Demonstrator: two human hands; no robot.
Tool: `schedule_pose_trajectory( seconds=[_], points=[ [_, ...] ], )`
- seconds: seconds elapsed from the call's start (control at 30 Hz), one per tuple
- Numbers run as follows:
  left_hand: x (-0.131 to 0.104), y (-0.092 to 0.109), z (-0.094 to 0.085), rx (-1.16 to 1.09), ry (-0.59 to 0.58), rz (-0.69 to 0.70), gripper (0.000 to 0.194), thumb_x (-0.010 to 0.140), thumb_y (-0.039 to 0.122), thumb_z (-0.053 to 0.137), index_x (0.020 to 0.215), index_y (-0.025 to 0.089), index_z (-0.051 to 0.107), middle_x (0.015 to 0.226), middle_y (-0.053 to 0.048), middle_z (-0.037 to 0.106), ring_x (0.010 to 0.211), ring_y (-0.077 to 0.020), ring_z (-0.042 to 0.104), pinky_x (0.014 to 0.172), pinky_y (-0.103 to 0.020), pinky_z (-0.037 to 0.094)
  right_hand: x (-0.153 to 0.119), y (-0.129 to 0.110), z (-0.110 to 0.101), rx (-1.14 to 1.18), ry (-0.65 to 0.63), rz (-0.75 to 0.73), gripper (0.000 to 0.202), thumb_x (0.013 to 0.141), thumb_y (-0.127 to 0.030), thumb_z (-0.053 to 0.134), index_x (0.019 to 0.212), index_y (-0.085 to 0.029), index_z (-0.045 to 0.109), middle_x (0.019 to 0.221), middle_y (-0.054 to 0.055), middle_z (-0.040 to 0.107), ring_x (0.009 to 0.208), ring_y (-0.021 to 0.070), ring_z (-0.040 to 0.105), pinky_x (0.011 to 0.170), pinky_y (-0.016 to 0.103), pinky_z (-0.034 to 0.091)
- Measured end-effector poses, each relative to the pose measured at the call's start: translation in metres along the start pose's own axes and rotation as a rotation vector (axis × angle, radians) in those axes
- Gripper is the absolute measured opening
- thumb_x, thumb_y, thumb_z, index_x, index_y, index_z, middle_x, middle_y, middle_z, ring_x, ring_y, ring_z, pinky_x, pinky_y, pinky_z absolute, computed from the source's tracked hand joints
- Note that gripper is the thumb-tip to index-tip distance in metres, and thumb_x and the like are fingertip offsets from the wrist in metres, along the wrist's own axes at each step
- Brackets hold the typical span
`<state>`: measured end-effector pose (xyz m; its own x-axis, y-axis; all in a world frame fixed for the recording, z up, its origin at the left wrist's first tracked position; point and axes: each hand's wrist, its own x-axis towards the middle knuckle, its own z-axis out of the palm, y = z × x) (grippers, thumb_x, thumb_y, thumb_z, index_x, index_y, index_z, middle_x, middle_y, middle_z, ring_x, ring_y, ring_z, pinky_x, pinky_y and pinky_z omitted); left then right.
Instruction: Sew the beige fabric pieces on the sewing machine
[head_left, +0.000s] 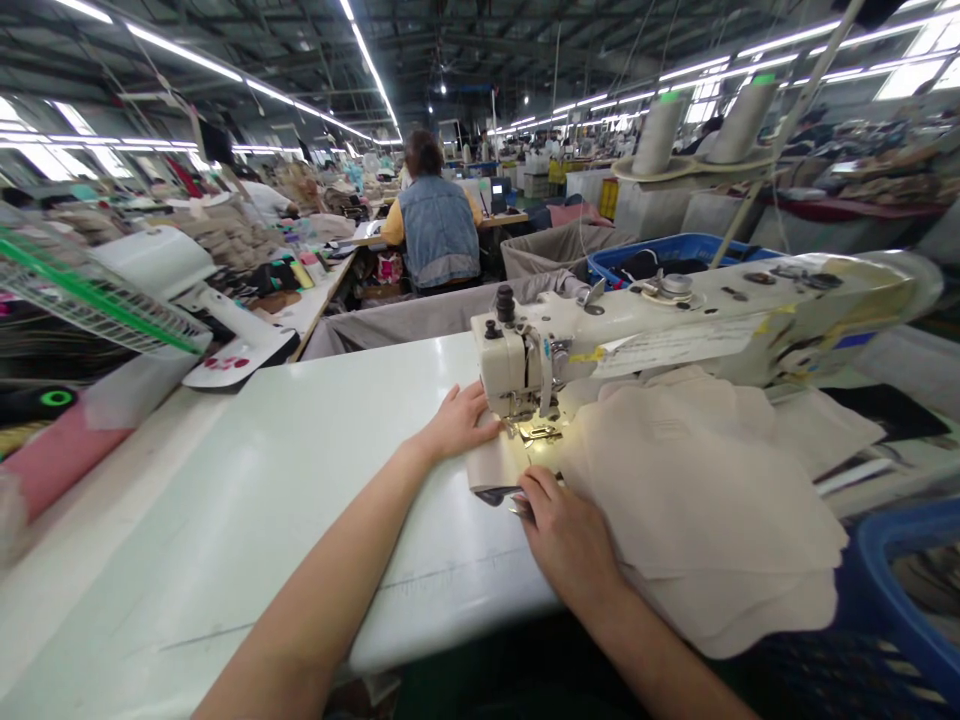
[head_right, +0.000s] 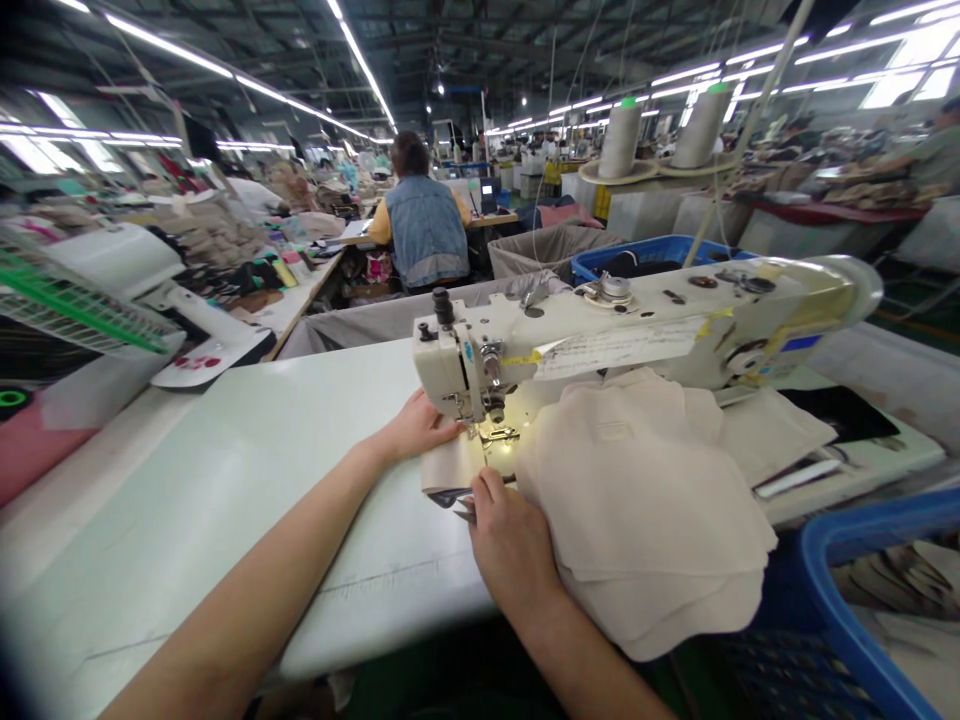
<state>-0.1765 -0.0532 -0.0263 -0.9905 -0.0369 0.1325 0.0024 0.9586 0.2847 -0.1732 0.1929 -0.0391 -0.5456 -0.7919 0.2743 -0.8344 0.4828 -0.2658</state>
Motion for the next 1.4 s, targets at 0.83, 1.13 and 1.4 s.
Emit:
schedule_pose_trajectory(
  seconds=[0.83,1.13,1.4],
  points=[
    [-0.002,0.002,0.000,-0.002,0.016,-0.016,0.039,0.093,0.037,0.060,0.130,0.027,0.062,0.144,-0.006,0.058,0.138,-0.0286,0.046,0.120,-0.051,0.031,0.000,0.001,0.003,0.010,0.009,0.008,0.015,0.098,-0.009,0.055,0.104,-0.019,0.063,0.110,0.005,0.071,0.077,0.0150,0.068,0.063,0.026,0.043],
    [-0.002,0.002,0.000,0.026,0.002,-0.016,0.038,0.093,0.038,0.059,0.128,0.026,0.062,0.140,-0.007,0.060,0.134,-0.0297,0.049,0.117,-0.051,0.034,0.003,-0.001,-0.001,-0.016,-0.026,0.020,0.013,0.097,-0.011,0.055,0.100,-0.020,0.064,0.109,0.004,0.071,0.072,0.0141,0.067,0.056,0.028,0.040],
    [0.002,0.006,-0.006,0.113,0.010,-0.038,0.034,0.092,0.032,0.059,0.124,0.024,0.064,0.136,-0.008,0.062,0.131,-0.0287,0.052,0.116,-0.051,0.036,0.013,0.000,-0.007,-0.054,-0.078,0.036,0.008,0.098,-0.015,0.058,0.097,-0.020,0.063,0.108,0.003,0.070,0.070,0.0138,0.068,0.054,0.028,0.038]
  ],
)
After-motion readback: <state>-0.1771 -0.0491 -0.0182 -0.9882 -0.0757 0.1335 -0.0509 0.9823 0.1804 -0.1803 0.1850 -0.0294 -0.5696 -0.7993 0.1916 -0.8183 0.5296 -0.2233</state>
